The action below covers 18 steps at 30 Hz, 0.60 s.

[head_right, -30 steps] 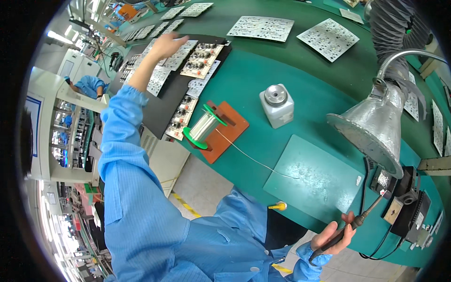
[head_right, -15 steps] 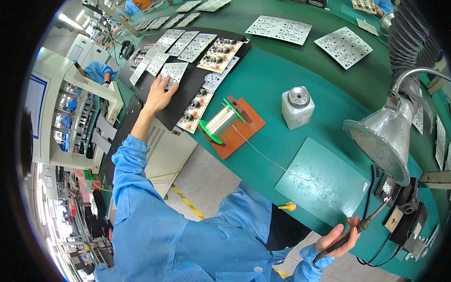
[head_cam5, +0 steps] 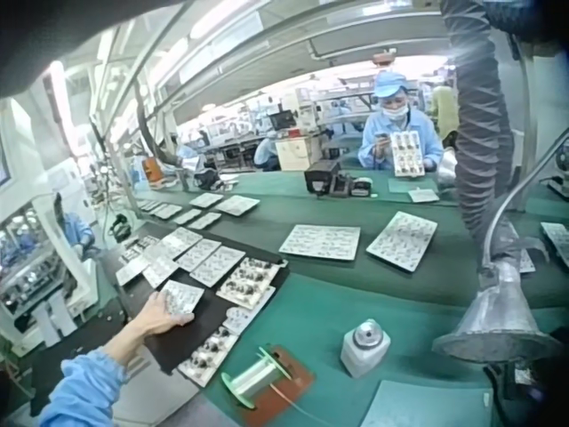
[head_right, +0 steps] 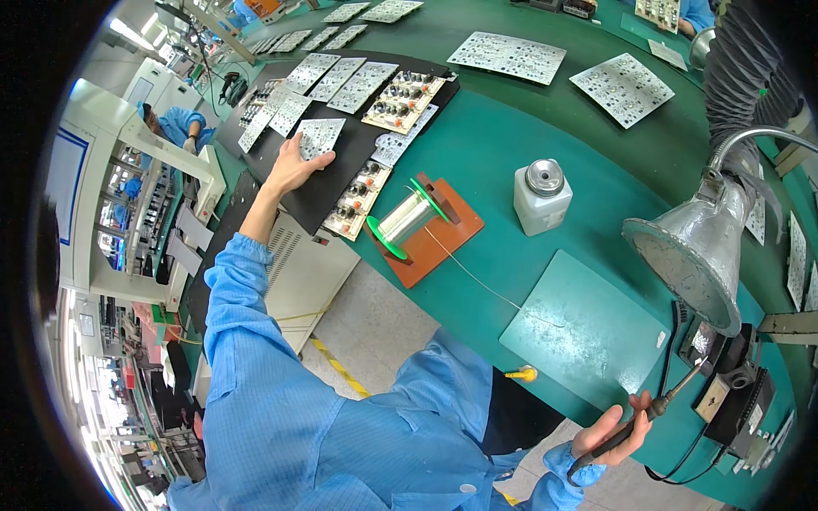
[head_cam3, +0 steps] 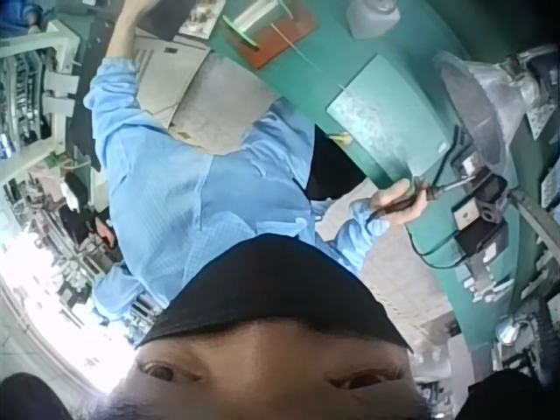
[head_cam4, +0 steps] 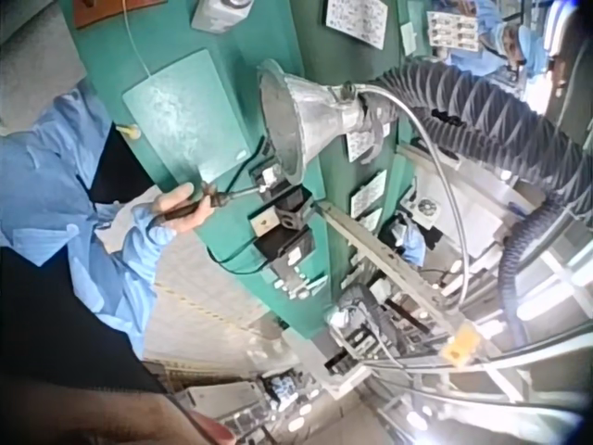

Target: Soldering components onto printed circuit boards at a manual assembly station.

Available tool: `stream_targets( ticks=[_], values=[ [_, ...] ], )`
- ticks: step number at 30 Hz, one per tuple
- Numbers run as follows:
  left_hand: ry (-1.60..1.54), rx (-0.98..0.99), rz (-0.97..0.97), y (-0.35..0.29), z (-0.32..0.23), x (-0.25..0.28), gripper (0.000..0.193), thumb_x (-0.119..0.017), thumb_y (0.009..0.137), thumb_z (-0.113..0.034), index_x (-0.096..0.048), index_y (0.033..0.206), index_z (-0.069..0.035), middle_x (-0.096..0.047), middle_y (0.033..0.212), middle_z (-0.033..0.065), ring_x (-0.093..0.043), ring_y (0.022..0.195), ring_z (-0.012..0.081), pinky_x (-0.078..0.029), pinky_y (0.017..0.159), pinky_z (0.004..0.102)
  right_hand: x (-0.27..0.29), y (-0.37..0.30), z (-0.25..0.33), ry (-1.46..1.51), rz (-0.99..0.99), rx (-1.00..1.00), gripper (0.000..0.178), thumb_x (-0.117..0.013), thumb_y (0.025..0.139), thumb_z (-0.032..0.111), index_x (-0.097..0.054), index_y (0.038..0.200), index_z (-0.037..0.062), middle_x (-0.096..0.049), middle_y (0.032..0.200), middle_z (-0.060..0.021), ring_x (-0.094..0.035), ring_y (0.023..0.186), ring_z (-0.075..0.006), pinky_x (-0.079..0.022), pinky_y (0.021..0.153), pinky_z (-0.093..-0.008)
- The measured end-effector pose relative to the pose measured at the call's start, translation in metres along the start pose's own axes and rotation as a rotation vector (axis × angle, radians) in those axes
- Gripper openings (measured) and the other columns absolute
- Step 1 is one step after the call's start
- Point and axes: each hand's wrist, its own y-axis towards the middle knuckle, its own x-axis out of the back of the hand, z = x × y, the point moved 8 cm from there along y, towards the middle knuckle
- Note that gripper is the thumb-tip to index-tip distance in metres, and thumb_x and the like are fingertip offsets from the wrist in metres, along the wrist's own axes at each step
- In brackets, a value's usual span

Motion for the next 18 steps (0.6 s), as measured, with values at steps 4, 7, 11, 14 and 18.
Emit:
stream_targets(
  ticks=[4, 7, 11, 14, 18],
  values=[
    [-0.028, 0.036, 0.087, 0.011, 0.004, -0.017, 0.12, -0.071, 0.063, -0.067, -0.025, 0.143, 0.009, -0.033, 0.144, 0.0291, -0.032, 0.136, 0.0372, -0.028, 0.111, 0.0406, 0.001, 0.001, 0.005, -0.023, 0.002, 0.004, 0.041, -0.052, 0.09, -0.002, -0.042, 0.13, 0.0015, -0.053, 0.128, -0.0232, -0.056, 0.105, -0.0275, -0.043, 0.095, -0.0416],
    [-0.031, 0.046, 0.046, 0.008, 0.002, -0.007, 0.119, -0.073, 0.062, -0.065, -0.026, 0.143, 0.008, -0.036, 0.142, 0.0291, -0.038, 0.132, 0.0376, -0.031, 0.11, 0.0391, 0.001, 0.002, 0.003, -0.014, 0.006, 0.007, 0.041, -0.052, 0.09, -0.002, -0.042, 0.13, 0.0016, -0.053, 0.129, -0.0238, -0.056, 0.105, -0.0278, -0.043, 0.095, -0.0418],
    [-0.257, -0.012, -0.069, -0.007, -0.014, 0.017, 0.118, -0.08, 0.056, -0.058, -0.03, 0.141, 0.007, -0.05, 0.132, 0.0265, -0.05, 0.122, 0.0343, -0.036, 0.106, 0.0388, 0.001, 0.003, 0.002, 0.019, 0.015, 0.027, 0.043, -0.051, 0.09, -0.002, -0.041, 0.131, 0.0017, -0.052, 0.129, -0.0253, -0.056, 0.106, -0.029, -0.043, 0.095, -0.0426],
    [-0.63, -0.293, -0.061, -0.069, -0.088, 0.064, 0.115, -0.081, 0.057, -0.048, -0.027, 0.144, 0.005, -0.042, 0.139, 0.0215, -0.043, 0.127, 0.0296, -0.031, 0.108, 0.0368, 0.001, 0.001, -0.003, 0.03, 0.013, 0.031, 0.045, -0.052, 0.089, -0.003, -0.041, 0.131, 0.001, -0.052, 0.128, -0.0271, -0.055, 0.108, -0.0306, -0.044, 0.094, -0.0433],
    [-0.616, -0.805, 0.097, -0.174, -0.202, 0.094, 0.12, -0.084, 0.05, -0.043, -0.026, 0.145, 0.002, -0.033, 0.146, 0.02, -0.034, 0.135, 0.029, -0.025, 0.111, 0.0392, 0.005, 0.001, 0.004, -0.008, 0.002, 0.028, 0.045, -0.053, 0.088, -0.002, -0.041, 0.131, 0.001, -0.052, 0.126, -0.0279, -0.056, 0.105, -0.0305, -0.044, 0.093, -0.0438]
  ],
)
